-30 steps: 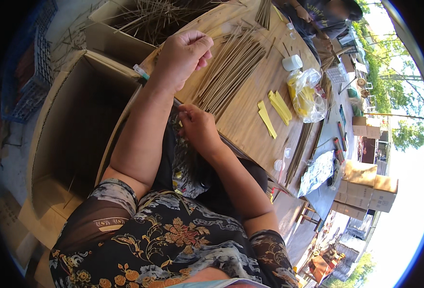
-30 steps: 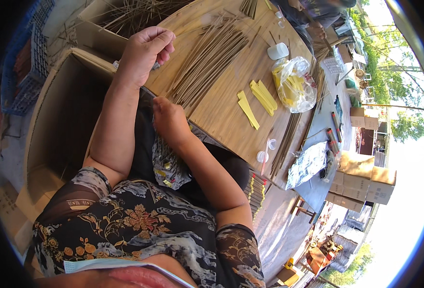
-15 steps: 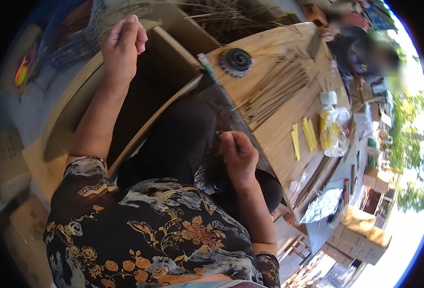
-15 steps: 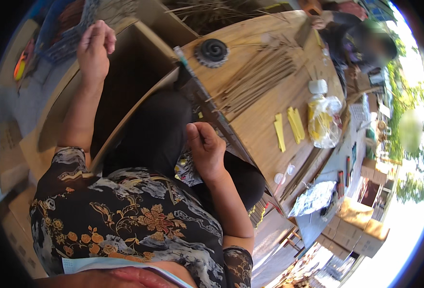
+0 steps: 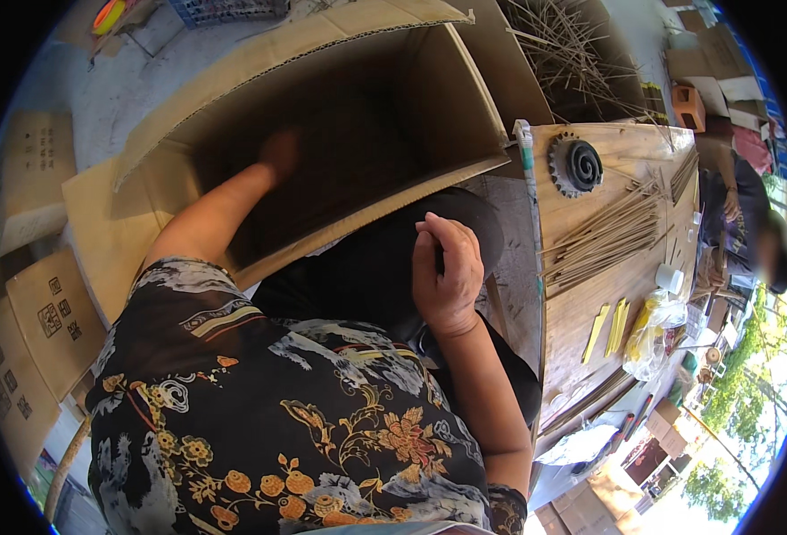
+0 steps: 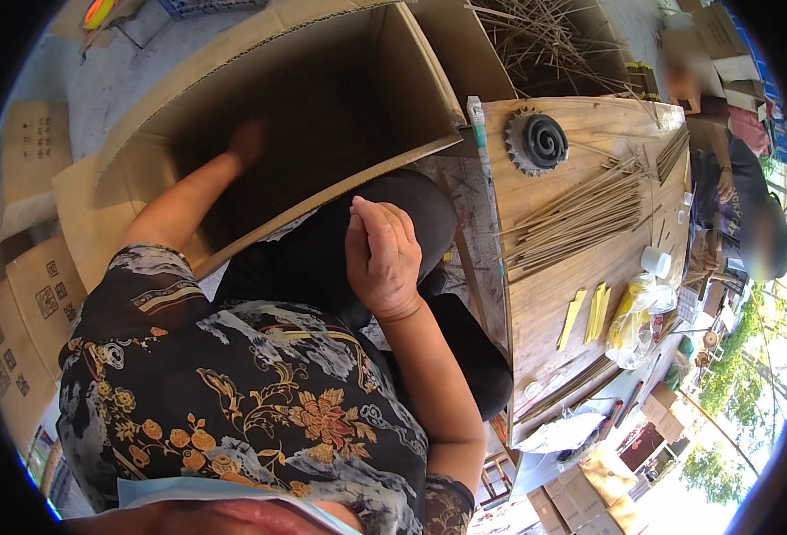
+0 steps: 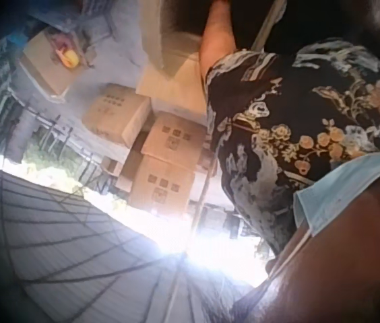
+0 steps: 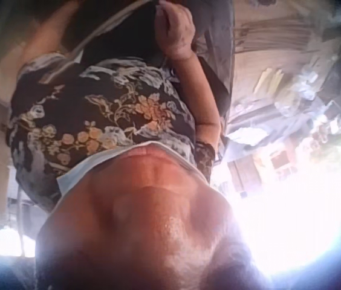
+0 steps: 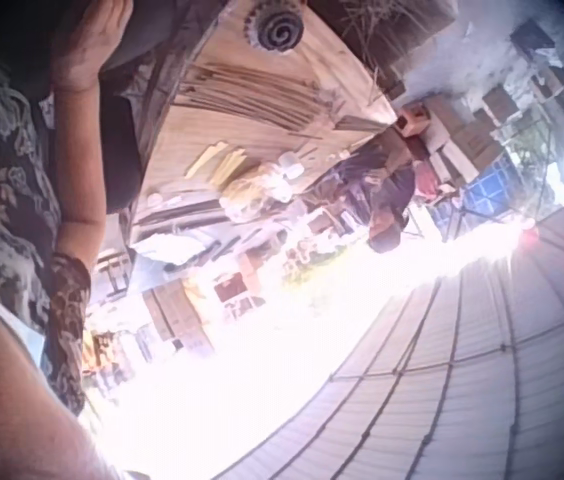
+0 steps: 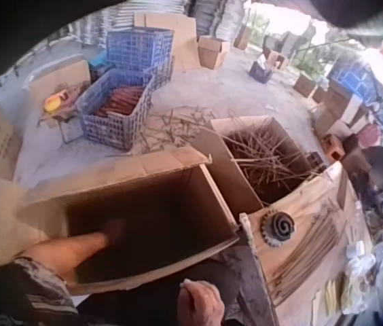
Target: The person gathers thin wooden sticks from a cardboard box, aligns them into a bundle, wraps a yellow paper strip around the bundle, and secures it with a small adhesive tab. The person repeats this process to create multiple bundles.
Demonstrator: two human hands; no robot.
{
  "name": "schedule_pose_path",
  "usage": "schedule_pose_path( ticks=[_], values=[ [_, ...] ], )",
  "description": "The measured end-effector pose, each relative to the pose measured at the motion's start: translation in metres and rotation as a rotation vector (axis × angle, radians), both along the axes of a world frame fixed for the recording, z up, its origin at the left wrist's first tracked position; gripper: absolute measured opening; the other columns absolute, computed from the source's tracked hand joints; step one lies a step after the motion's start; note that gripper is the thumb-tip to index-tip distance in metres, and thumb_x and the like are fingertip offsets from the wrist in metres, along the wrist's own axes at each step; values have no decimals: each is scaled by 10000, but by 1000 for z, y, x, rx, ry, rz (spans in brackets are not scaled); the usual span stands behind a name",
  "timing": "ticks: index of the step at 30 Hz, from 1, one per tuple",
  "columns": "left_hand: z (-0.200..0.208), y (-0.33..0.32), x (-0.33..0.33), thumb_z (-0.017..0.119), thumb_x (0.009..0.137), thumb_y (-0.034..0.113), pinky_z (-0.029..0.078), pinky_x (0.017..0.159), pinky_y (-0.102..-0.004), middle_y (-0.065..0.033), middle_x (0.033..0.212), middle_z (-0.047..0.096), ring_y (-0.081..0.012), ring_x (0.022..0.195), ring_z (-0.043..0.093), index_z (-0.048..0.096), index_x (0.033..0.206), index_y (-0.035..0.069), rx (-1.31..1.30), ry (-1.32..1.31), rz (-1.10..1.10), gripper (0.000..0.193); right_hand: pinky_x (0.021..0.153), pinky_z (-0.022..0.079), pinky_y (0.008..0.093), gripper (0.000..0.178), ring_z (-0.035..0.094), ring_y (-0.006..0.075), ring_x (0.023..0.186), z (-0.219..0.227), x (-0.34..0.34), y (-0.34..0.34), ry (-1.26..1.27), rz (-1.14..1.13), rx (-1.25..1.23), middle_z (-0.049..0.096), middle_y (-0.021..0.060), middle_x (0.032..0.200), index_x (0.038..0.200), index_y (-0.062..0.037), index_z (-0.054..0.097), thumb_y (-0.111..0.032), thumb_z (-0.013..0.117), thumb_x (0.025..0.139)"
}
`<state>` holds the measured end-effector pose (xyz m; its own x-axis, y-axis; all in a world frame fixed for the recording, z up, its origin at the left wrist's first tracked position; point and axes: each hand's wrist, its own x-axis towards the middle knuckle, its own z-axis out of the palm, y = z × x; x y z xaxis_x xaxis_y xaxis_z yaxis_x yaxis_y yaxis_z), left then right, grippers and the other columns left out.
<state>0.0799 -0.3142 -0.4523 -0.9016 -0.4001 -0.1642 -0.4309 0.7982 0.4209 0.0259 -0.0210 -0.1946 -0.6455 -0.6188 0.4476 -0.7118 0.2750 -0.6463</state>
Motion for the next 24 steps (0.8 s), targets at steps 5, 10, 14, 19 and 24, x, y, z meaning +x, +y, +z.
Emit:
schedule_pose_path(
  ticks=[5,10,14,19,24],
  values=[
    [-17,3,-31,510,759,140,468,727,-429,-201,869,592,-341,823,584,608,862,33,-149,-86,-39,177,696,480,321,283,582,256,750,-3,-3,-4,74,23,21,583,99,817,956,-1,538,73,592,688],
    [-62,11,-49,552,737,158,470,762,-417,-171,909,603,-286,905,575,622,892,61,-257,-168,-102,196,677,483,309,308,580,239,748,-6,-2,-5,110,32,43,582,90,814,936,-8,550,78,607,646],
    [-52,19,-61,564,725,167,465,784,-414,-156,958,598,-287,928,566,623,904,62,-283,-349,-148,216,668,482,302,331,580,233,742,-10,-3,-5,139,29,36,591,87,821,929,-14,551,84,606,618],
    [-59,24,-60,551,723,151,450,817,-420,-160,1015,577,-301,932,563,615,930,48,-292,-240,-84,239,663,480,299,346,581,228,743,-9,-2,-6,148,36,39,595,80,827,930,-23,553,77,604,602],
    [-61,19,-60,540,732,142,445,834,-423,-191,1025,565,-313,942,560,603,957,26,-220,-203,-117,260,665,476,294,347,581,222,751,-9,-2,-5,160,34,44,598,70,828,931,-27,553,70,604,602]
  ],
)
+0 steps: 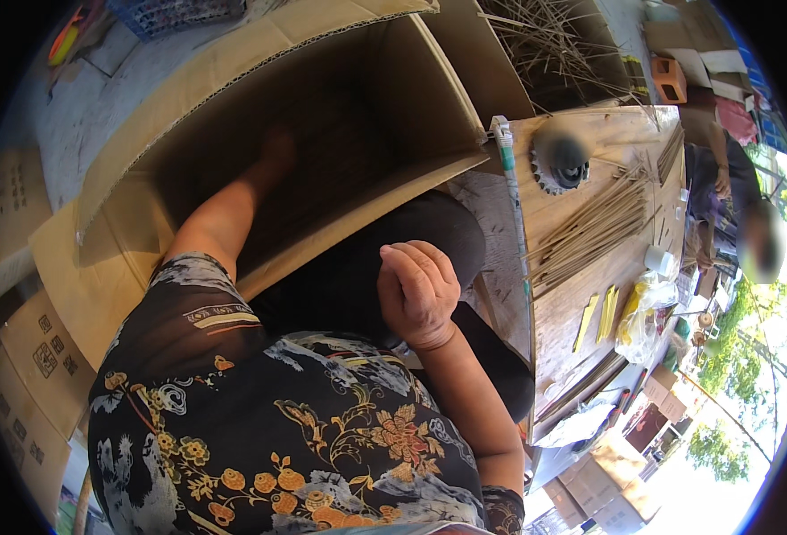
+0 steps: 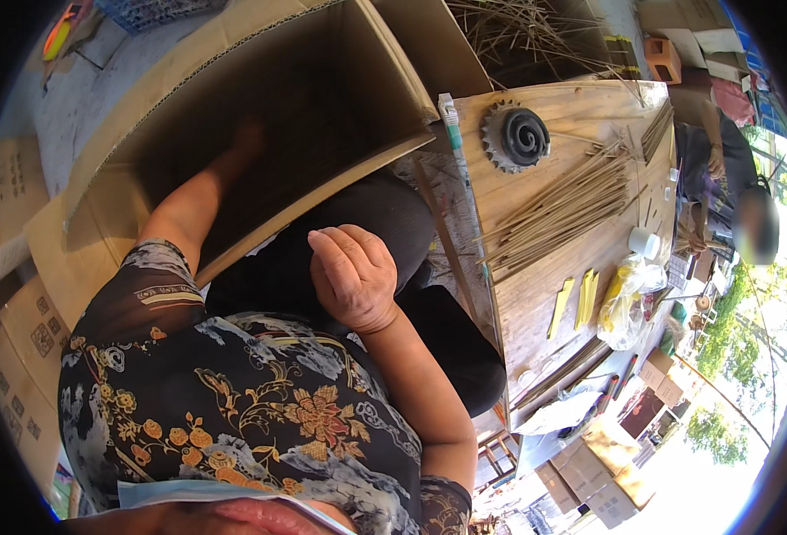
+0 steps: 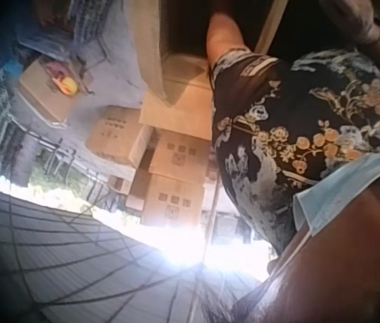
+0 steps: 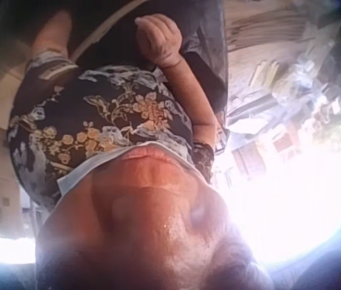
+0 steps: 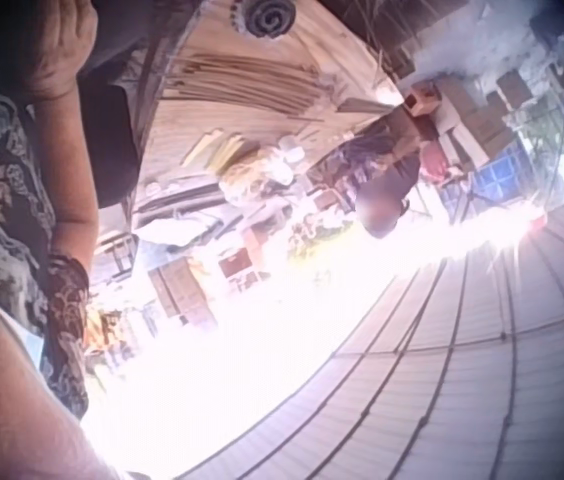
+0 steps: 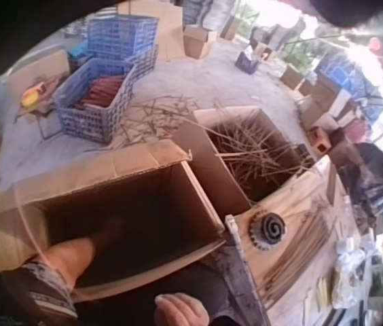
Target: The person gathers thin wooden sticks from a cardboard box, aligns them into a bundle, wraps a yellow paper strip around the bundle, and secures it with a small adhesive tab. The person repeats this process to create multiple bundles.
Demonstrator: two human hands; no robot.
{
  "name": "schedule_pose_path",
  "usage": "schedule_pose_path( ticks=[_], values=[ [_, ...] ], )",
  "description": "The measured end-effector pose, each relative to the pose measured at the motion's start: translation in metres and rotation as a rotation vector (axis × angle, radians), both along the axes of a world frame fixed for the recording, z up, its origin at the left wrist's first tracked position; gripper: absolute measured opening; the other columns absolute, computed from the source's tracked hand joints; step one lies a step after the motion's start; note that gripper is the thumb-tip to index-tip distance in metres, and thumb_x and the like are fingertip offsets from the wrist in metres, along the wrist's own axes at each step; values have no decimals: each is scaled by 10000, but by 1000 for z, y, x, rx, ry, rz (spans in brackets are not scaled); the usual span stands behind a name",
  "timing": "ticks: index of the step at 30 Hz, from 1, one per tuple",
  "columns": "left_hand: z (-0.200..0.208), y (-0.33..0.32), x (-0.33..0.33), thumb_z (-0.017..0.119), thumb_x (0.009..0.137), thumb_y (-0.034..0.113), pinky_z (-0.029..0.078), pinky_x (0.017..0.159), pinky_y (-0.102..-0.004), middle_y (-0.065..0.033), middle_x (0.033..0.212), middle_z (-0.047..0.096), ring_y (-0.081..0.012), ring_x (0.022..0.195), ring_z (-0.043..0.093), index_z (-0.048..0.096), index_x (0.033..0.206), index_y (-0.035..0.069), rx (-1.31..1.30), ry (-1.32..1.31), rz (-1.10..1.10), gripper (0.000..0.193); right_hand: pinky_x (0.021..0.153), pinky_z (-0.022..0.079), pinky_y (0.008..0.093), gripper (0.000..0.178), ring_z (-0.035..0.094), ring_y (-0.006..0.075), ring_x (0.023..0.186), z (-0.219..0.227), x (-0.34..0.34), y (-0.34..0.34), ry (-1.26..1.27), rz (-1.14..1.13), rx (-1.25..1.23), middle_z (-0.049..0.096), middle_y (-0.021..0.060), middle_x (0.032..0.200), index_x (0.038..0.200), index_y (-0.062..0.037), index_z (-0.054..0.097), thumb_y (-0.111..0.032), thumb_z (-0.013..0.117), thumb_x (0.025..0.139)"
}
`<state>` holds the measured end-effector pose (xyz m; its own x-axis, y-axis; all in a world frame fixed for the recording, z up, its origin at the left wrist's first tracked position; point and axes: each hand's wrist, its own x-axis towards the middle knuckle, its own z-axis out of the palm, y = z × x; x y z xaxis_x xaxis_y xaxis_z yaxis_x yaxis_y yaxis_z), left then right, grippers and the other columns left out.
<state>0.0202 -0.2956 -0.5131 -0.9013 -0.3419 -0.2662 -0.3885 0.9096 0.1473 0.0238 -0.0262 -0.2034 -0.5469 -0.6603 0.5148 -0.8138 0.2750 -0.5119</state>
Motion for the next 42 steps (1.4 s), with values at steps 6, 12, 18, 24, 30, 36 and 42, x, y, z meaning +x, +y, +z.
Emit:
schedule_pose_path(
  ticks=[6,12,18,24,30,36,42],
  values=[
    [-25,0,0,511,770,150,458,826,-433,-207,1033,568,-324,939,574,600,981,25,54,-1,106,261,669,472,293,353,579,219,752,2,0,-1,1,6,-3,598,65,823,932,-29,553,66,607,596],
    [-26,-1,-1,514,781,189,454,809,-443,-222,1029,556,-350,940,561,552,1040,25,165,-39,107,309,663,471,296,349,578,218,751,2,0,1,6,11,-1,597,64,818,919,-29,557,61,611,587],
    [2,0,-2,515,789,236,485,751,-441,-210,915,610,-336,856,605,600,984,42,310,-112,114,287,660,473,297,347,579,214,752,1,-2,2,15,23,-25,595,63,814,917,-28,558,55,614,584],
    [19,-4,9,507,800,248,479,736,-459,-214,894,608,-362,851,593,596,964,40,348,-25,111,280,675,471,299,319,579,216,758,4,0,3,20,15,-20,596,66,815,901,-28,564,45,610,594],
    [32,-9,18,475,828,248,463,761,-447,-222,905,597,-378,881,570,585,961,58,438,149,158,257,704,469,310,305,576,227,787,3,1,6,4,-8,-20,595,64,834,904,-36,568,30,610,609],
    [50,-18,28,498,803,194,443,795,-421,-231,946,581,-372,938,548,550,1002,49,587,259,147,252,686,477,320,255,582,259,758,7,3,7,13,-8,-57,598,100,800,873,-23,564,66,601,636],
    [57,-23,36,590,711,106,446,766,-358,-150,897,604,-266,870,573,550,1012,49,836,316,206,309,700,477,320,241,585,258,764,7,7,11,38,-22,-74,601,95,802,872,-27,562,58,597,649]
  ],
)
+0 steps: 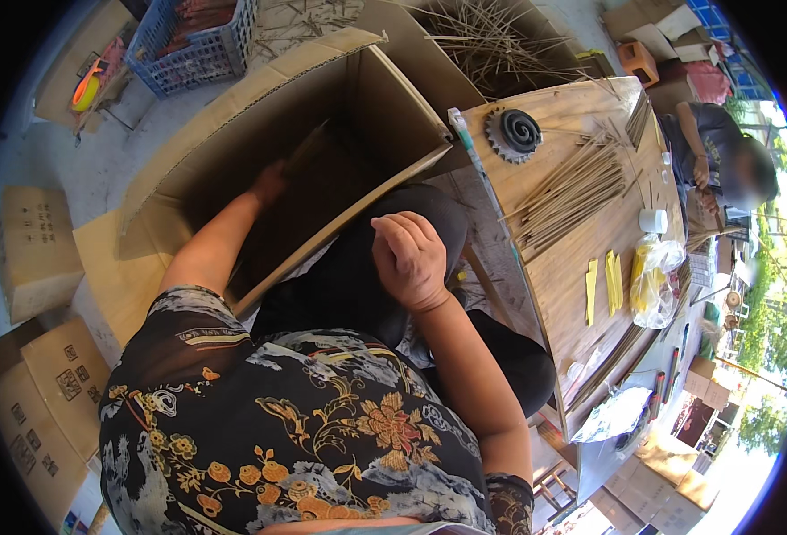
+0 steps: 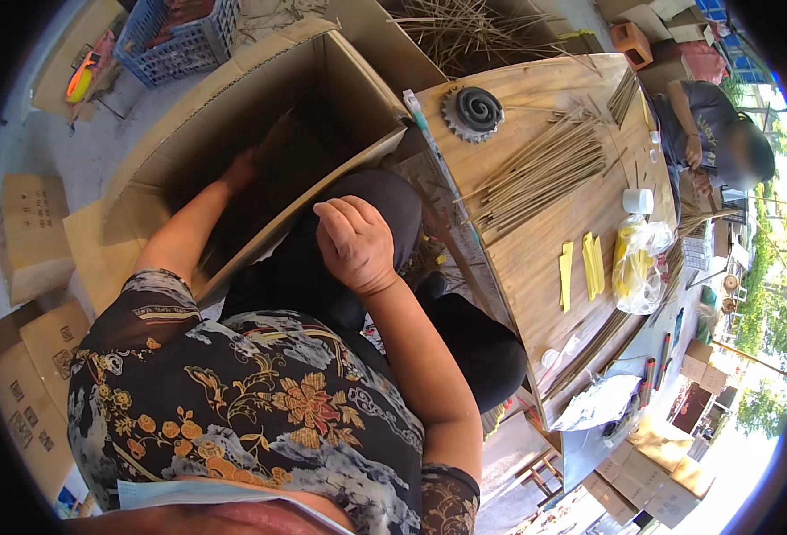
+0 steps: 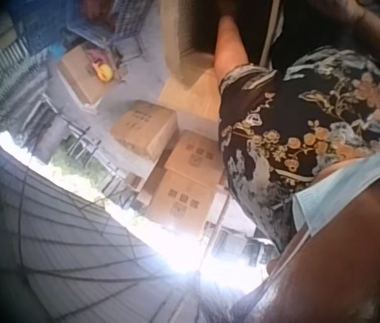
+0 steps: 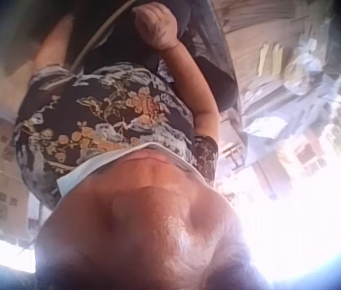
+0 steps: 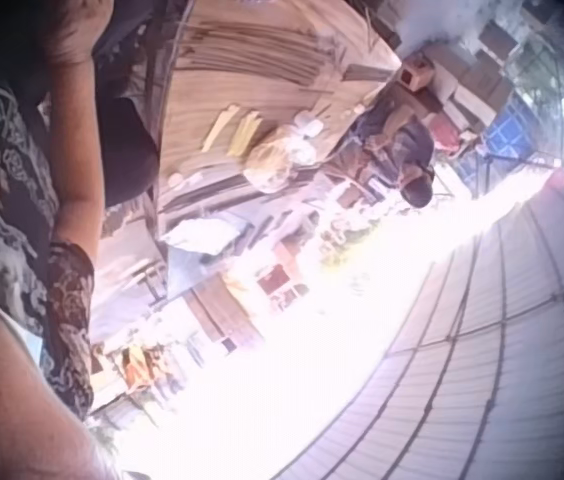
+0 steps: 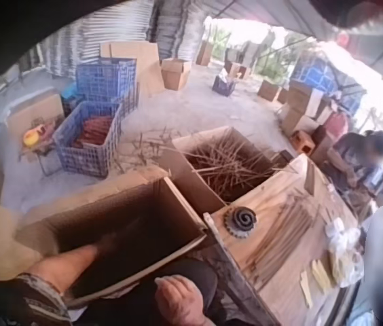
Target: The person gathers thin wooden sticks from a cardboard box, aligns them into a bundle, wraps a yellow paper strip around the bundle, and secures it with a small adhesive tab. The person repeats this process to create multiple bundles.
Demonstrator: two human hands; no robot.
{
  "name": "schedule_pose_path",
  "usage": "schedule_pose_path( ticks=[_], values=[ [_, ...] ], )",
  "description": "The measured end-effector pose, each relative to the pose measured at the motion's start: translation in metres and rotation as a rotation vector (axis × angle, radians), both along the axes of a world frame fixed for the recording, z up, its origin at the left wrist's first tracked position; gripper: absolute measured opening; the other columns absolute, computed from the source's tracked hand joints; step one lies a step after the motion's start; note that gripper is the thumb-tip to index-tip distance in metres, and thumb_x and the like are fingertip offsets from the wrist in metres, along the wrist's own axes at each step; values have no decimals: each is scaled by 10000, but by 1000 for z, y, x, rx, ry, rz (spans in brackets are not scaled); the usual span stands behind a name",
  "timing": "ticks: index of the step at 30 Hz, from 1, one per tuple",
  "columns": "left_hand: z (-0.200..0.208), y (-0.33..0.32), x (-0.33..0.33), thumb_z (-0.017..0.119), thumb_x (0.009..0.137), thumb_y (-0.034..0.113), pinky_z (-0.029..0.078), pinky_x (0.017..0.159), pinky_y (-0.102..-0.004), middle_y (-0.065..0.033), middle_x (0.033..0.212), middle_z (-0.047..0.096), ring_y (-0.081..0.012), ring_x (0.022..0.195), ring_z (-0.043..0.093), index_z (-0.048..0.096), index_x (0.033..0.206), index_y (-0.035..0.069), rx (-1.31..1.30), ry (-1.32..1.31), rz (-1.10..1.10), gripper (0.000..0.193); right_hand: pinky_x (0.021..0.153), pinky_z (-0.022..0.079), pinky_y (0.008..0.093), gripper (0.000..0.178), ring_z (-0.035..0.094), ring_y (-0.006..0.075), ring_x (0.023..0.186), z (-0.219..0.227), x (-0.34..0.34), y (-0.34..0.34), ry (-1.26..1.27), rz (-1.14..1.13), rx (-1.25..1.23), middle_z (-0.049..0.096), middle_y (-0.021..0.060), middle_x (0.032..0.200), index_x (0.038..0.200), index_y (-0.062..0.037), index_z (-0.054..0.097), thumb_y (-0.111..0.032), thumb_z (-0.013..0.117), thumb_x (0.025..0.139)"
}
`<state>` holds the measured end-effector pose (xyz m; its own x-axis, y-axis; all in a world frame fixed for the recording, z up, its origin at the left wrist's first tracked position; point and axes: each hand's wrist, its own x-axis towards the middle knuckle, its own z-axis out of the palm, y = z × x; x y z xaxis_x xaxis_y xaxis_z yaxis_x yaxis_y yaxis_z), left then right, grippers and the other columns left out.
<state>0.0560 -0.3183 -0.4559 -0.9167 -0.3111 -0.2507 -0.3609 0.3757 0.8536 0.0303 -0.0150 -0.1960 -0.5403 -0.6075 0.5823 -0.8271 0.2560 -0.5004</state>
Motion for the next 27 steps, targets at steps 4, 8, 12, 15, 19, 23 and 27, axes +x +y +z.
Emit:
schedule_pose_path(
  ticks=[4,8,12,15,19,23,27],
  values=[
    [20,7,4,620,662,61,446,716,-292,-68,850,590,-172,785,547,554,1014,51,284,-61,37,359,717,468,320,251,579,251,787,-3,2,2,-2,-11,-10,598,83,807,874,-47,561,22,593,635],
    [114,19,-1,654,663,79,441,694,-256,-34,815,574,-117,751,539,559,944,47,426,-70,-131,298,727,468,330,247,578,259,796,1,3,6,-82,1,-22,596,91,808,869,-44,549,50,571,642],
    [216,26,-2,642,721,113,434,708,-266,-11,749,558,-115,722,545,550,823,65,510,149,-206,145,738,467,334,263,575,265,815,6,12,10,-72,-20,-69,597,91,826,880,-39,548,66,565,639],
    [271,18,-3,615,752,118,432,715,-285,-38,744,565,-148,724,555,538,824,63,570,375,-208,119,737,468,335,265,573,271,825,7,20,15,-82,-33,-78,597,94,838,888,-45,557,63,567,646],
    [333,25,6,621,756,125,435,720,-300,-44,742,562,-163,729,556,531,826,65,456,550,-230,130,726,464,323,205,569,277,836,8,31,25,-288,-80,-169,595,103,854,912,-44,564,28,562,720],
    [398,49,14,612,779,124,441,739,-324,-49,750,553,-172,735,554,528,861,54,462,695,-271,137,744,453,315,171,568,265,862,30,42,32,-424,-137,-191,586,110,901,943,-37,562,-38,571,772],
    [448,69,7,615,787,133,476,709,-336,-56,743,568,-189,713,575,540,882,45,488,845,-279,150,810,431,320,255,543,274,937,66,43,35,-383,-158,-189,561,128,988,1009,-33,548,-118,610,776]
  ],
)
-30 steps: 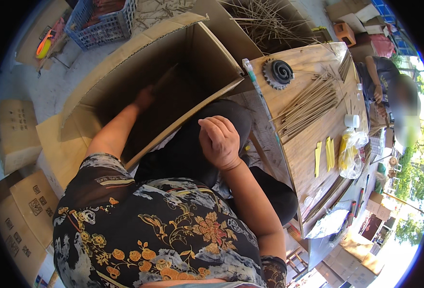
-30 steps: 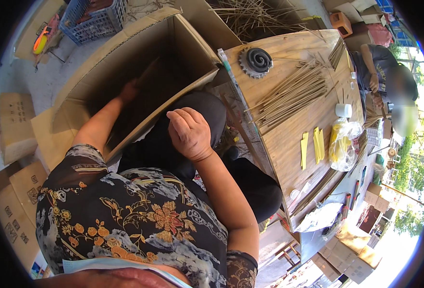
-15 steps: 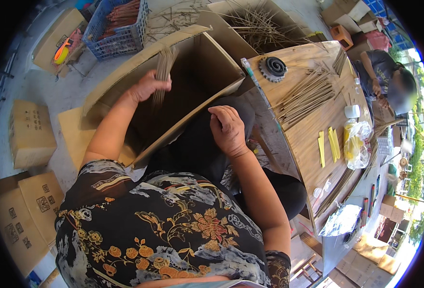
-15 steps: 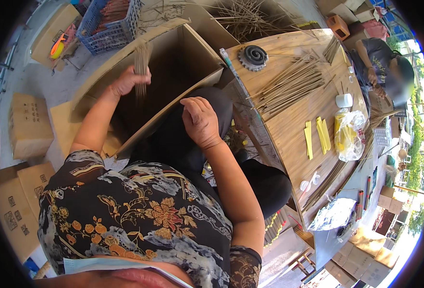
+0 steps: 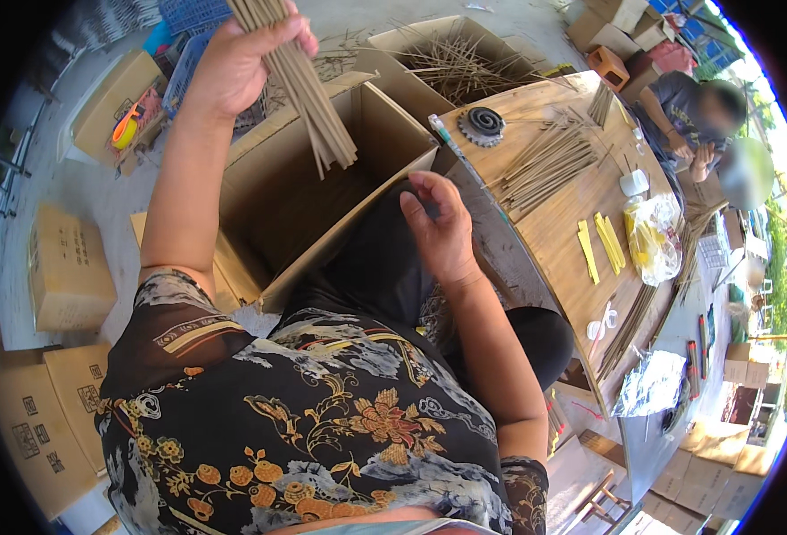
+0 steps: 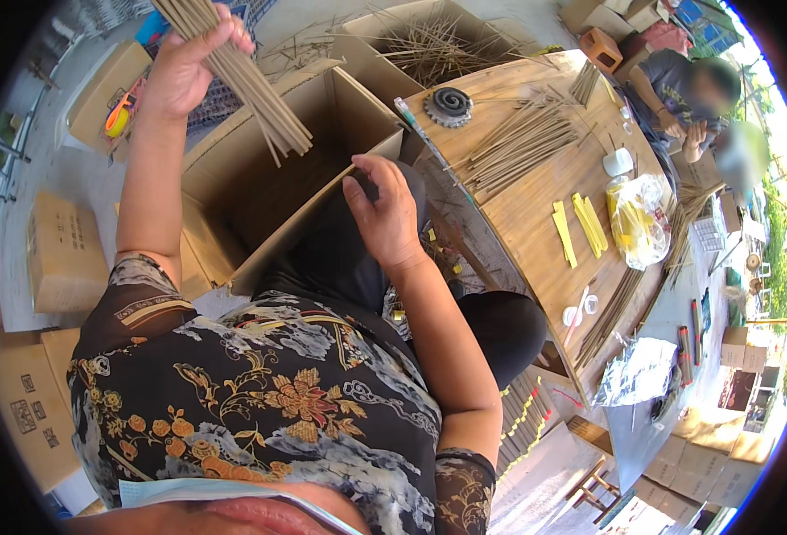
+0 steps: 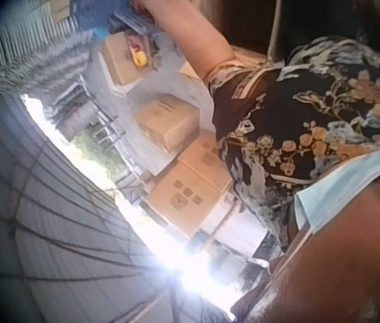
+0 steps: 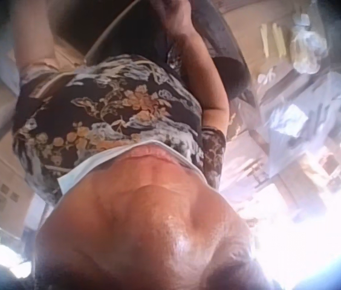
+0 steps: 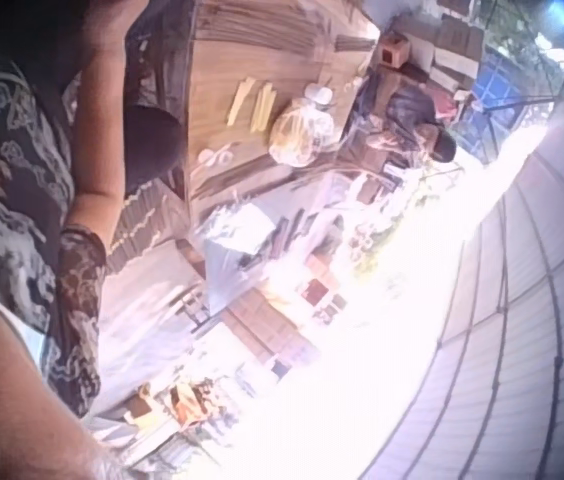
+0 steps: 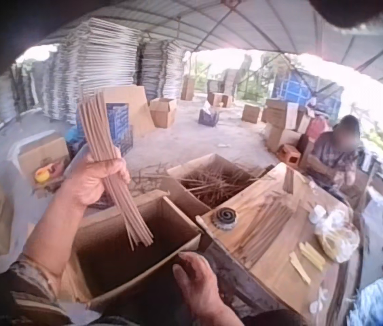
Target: The person gathers thin wooden sticks from a cardboard box, aligns them into a bundle, wraps a yellow paper strip around the bundle, and secures it with a small adhesive tab. The person repeats this process to create multiple bundles.
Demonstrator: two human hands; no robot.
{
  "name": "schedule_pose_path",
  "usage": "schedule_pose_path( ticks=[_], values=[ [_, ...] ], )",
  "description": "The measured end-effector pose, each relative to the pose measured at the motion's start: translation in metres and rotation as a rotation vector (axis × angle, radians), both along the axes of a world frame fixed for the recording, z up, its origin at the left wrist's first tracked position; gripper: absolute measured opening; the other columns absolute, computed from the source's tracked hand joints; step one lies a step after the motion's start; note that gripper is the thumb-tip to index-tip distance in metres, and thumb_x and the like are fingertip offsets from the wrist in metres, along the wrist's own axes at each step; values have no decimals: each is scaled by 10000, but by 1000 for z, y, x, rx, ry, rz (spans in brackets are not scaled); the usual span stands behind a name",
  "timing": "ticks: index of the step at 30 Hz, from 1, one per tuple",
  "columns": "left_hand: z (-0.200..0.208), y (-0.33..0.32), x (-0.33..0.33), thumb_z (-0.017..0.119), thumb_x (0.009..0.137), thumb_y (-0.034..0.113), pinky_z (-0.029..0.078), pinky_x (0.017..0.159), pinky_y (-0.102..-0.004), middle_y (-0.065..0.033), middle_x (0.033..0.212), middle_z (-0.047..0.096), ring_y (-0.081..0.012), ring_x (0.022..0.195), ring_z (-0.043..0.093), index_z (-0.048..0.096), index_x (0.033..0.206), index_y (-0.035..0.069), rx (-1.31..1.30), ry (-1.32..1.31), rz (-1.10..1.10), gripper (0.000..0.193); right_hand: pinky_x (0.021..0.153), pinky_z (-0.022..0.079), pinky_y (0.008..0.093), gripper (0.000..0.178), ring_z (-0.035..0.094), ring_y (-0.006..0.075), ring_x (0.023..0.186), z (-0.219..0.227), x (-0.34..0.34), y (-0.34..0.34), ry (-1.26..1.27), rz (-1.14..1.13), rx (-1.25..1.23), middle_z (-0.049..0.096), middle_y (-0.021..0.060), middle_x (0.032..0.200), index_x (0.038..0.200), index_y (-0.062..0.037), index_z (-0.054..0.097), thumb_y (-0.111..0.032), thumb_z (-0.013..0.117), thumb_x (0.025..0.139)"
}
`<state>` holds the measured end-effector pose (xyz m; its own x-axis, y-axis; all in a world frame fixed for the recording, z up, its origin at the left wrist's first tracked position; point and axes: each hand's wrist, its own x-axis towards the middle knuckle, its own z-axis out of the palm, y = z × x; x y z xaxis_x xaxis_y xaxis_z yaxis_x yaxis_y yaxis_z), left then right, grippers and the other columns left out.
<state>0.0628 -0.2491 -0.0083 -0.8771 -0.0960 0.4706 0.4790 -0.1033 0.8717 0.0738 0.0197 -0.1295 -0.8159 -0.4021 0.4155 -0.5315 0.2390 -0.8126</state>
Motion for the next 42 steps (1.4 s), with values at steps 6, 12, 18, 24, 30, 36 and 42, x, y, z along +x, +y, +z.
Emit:
schedule_pose_path(
  ticks=[6,12,18,24,30,36,42],
  values=[
    [33,59,-7,628,743,67,492,659,-353,-83,708,589,-218,649,585,561,841,32,228,-163,-101,124,939,356,369,701,423,329,1130,44,8,15,71,-70,108,445,220,1192,1212,11,396,-362,699,701],
    [17,107,-27,599,812,134,512,723,-327,-53,778,581,-171,741,590,551,873,33,208,-322,-347,128,963,332,362,857,391,346,1164,59,29,32,-268,19,128,406,264,1230,1287,52,270,-344,721,675],
    [6,123,-40,614,801,128,519,735,-352,-80,765,567,-187,746,581,548,832,7,359,-472,-266,140,818,399,386,442,477,331,945,39,50,62,275,-310,179,510,148,995,981,-28,470,-126,716,628],
    [-9,128,-36,611,793,82,520,730,-383,-102,765,546,-215,753,570,523,816,-20,516,-566,-285,137,708,410,357,130,494,276,798,37,66,84,301,-395,198,533,71,801,726,-63,578,-115,682,667],
    [-25,132,-37,609,784,46,512,722,-422,-116,771,540,-233,743,568,504,855,-37,673,-645,-153,151,711,420,346,84,505,267,812,46,77,91,246,-431,145,544,83,797,721,-45,619,-114,662,699],
    [-36,127,-43,594,786,22,501,721,-464,-128,789,536,-246,735,563,495,889,-39,764,-651,-99,156,738,423,351,111,513,279,844,48,82,98,110,-475,175,550,93,833,711,-39,589,-119,666,700],
    [-39,118,-48,584,793,19,494,740,-461,-133,813,529,-248,754,550,495,894,-39,856,-653,2,147,716,435,319,121,534,236,816,52,85,105,7,-477,178,552,86,830,731,-33,604,-128,674,706]
  ],
)
